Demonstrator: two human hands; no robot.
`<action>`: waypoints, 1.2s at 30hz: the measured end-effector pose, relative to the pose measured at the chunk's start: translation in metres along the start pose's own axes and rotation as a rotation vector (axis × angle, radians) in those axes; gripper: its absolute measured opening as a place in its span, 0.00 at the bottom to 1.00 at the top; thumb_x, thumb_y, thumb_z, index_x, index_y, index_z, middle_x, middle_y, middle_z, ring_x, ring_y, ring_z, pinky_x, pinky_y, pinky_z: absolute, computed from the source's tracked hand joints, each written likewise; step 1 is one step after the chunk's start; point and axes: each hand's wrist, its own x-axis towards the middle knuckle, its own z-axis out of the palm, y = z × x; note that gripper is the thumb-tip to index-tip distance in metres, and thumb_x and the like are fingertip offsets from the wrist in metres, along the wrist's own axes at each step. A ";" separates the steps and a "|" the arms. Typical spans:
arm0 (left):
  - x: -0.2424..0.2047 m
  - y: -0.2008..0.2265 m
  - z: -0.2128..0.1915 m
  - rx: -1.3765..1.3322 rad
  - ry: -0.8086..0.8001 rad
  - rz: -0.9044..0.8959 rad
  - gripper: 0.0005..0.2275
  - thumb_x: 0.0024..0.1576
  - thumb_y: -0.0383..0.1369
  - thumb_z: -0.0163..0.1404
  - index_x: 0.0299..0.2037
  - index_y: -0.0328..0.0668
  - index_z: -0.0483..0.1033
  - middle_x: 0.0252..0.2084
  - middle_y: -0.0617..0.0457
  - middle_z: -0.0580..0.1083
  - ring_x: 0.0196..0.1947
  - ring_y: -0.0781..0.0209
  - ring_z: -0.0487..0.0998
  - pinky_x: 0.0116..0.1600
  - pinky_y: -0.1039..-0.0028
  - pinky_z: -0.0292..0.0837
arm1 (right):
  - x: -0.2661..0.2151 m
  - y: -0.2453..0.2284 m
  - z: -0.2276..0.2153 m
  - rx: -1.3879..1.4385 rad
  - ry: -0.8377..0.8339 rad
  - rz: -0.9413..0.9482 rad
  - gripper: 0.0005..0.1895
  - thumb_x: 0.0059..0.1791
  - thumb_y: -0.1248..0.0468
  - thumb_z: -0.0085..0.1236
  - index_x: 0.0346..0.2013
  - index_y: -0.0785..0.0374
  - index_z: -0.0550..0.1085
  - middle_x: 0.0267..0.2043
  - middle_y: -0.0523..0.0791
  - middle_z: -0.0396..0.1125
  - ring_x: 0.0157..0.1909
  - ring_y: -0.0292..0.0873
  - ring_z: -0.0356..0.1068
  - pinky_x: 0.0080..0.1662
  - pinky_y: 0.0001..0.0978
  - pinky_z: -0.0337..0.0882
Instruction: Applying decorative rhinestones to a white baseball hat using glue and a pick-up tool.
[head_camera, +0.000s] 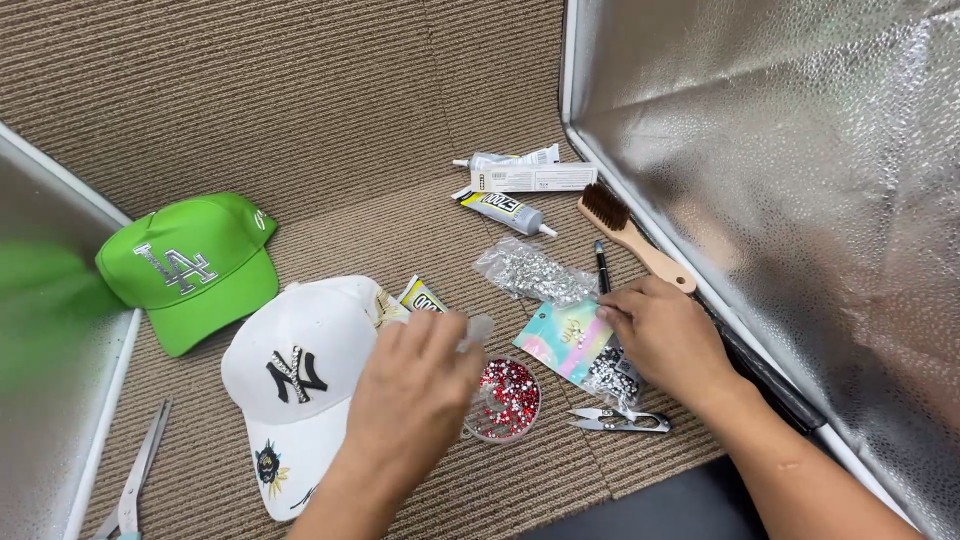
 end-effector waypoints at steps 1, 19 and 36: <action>-0.005 0.004 0.003 0.088 -0.019 0.111 0.07 0.54 0.28 0.53 0.39 0.37 0.81 0.38 0.49 0.71 0.37 0.58 0.68 0.42 0.67 0.66 | 0.003 0.001 0.003 -0.038 0.016 -0.036 0.14 0.52 0.55 0.52 0.46 0.53 0.82 0.48 0.42 0.74 0.43 0.46 0.76 0.51 0.40 0.75; -0.002 0.013 0.029 -0.058 -0.448 -0.049 0.15 0.55 0.34 0.49 0.52 0.53 0.80 0.53 0.45 0.73 0.57 0.47 0.65 0.59 0.42 0.45 | 0.002 -0.011 -0.030 0.488 0.039 0.360 0.09 0.47 0.67 0.60 0.42 0.62 0.81 0.29 0.45 0.73 0.28 0.38 0.69 0.32 0.30 0.69; -0.001 0.017 0.026 -0.060 -0.415 -0.030 0.09 0.53 0.34 0.55 0.43 0.55 0.81 0.35 0.59 0.78 0.45 0.55 0.70 0.63 0.37 0.48 | -0.023 -0.029 -0.037 1.135 -0.065 0.222 0.28 0.45 0.80 0.45 0.60 0.69 0.73 0.38 0.53 0.67 0.32 0.45 0.70 0.32 0.32 0.74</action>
